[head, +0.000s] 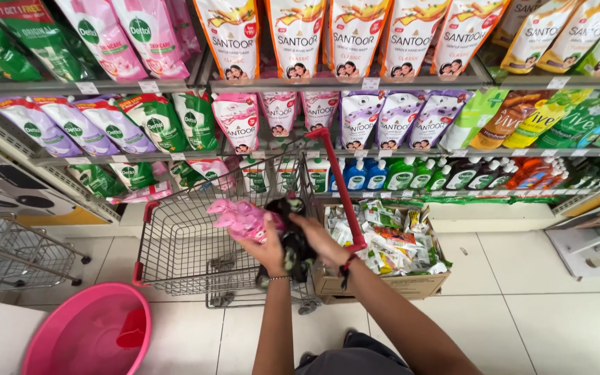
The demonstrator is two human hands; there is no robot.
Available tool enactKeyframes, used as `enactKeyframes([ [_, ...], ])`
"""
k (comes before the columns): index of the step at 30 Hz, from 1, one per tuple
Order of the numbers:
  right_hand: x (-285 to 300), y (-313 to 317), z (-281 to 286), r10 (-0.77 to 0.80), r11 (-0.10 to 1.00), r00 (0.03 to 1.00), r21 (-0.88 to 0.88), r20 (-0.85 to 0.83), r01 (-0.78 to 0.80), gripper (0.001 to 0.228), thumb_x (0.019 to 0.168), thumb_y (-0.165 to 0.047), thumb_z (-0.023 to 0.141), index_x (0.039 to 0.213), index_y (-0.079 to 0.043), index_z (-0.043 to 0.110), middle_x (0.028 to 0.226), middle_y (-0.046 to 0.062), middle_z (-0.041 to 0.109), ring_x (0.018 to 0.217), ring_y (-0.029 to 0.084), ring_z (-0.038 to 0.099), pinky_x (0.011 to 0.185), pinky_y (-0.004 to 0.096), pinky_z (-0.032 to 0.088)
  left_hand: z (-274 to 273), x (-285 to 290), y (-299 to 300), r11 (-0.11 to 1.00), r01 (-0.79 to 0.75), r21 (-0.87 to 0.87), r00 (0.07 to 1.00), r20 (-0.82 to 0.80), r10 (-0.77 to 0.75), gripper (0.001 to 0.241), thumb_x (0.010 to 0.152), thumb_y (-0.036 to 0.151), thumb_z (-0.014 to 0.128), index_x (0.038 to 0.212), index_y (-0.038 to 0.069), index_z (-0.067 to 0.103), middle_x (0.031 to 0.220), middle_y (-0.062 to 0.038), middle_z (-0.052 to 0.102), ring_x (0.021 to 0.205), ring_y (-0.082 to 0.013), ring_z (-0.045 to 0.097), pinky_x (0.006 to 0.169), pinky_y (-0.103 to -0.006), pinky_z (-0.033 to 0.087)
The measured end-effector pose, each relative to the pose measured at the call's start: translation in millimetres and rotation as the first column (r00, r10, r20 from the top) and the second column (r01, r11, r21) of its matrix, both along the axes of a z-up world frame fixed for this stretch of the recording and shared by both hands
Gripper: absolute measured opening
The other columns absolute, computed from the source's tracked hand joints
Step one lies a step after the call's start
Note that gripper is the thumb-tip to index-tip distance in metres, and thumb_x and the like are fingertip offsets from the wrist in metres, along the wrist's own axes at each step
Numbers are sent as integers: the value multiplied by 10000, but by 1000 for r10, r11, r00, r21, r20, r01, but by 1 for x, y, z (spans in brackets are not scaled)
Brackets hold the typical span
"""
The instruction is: Picking various bottles of hand wash from store shelves and placing them into a shopping cart.
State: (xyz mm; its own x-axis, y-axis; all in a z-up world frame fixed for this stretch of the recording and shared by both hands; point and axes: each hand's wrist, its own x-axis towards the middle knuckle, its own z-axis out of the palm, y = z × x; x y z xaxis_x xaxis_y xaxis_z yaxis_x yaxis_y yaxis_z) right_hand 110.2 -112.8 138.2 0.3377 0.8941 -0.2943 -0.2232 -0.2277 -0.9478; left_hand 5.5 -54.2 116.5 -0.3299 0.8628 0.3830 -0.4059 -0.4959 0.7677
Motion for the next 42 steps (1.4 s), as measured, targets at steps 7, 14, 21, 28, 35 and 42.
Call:
enactKeyframes([
  [7,97,34,-142,-243,948,925,132,-294,291,510,965,-398,580,1238,27,650,1096,105,700,946,197,649,850,349,514,16,-13,-3,994,25,-103,993,-112,-36,924,900,134,809,1578,7,194,1532,-195,402,1379,-276,459,1167,-398,372],
  [14,162,58,-267,-159,940,850,-186,502,286,435,925,-296,632,1009,129,681,896,270,709,817,355,678,745,478,525,28,-20,-4,972,114,-204,988,-80,-133,890,859,181,810,1531,18,249,1418,-182,486,1240,-261,561,1079,-396,473],
  [21,74,11,-42,83,946,267,-160,960,283,314,859,-324,721,900,-13,709,878,245,738,830,429,721,742,501,587,38,-11,0,950,227,-215,951,-162,-264,826,878,214,824,1515,22,333,1380,-131,528,1214,-206,555,1066,-353,449],
  [28,99,14,14,102,992,344,-122,933,37,305,876,-340,746,1030,-77,751,944,139,756,899,348,757,799,421,604,19,17,31,894,378,-239,883,-197,-426,838,873,273,822,1527,48,350,1342,-117,563,1174,-186,576,1037,-337,468],
  [35,118,-21,143,-83,779,630,444,772,-443,763,788,-150,792,1490,-60,509,1451,164,523,1335,358,546,1110,445,452,91,96,43,685,716,-132,662,-183,-727,881,881,283,784,1552,79,250,1354,-78,565,1201,-172,590,1017,-322,493],
  [42,215,-21,206,-480,818,349,554,805,-153,843,724,-107,854,1472,-9,478,1403,199,573,1270,344,588,1023,384,522,181,240,57,685,663,303,713,-533,-455,959,932,222,832,1611,-2,192,1564,-181,352,1448,-262,394,1176,-392,373],
])
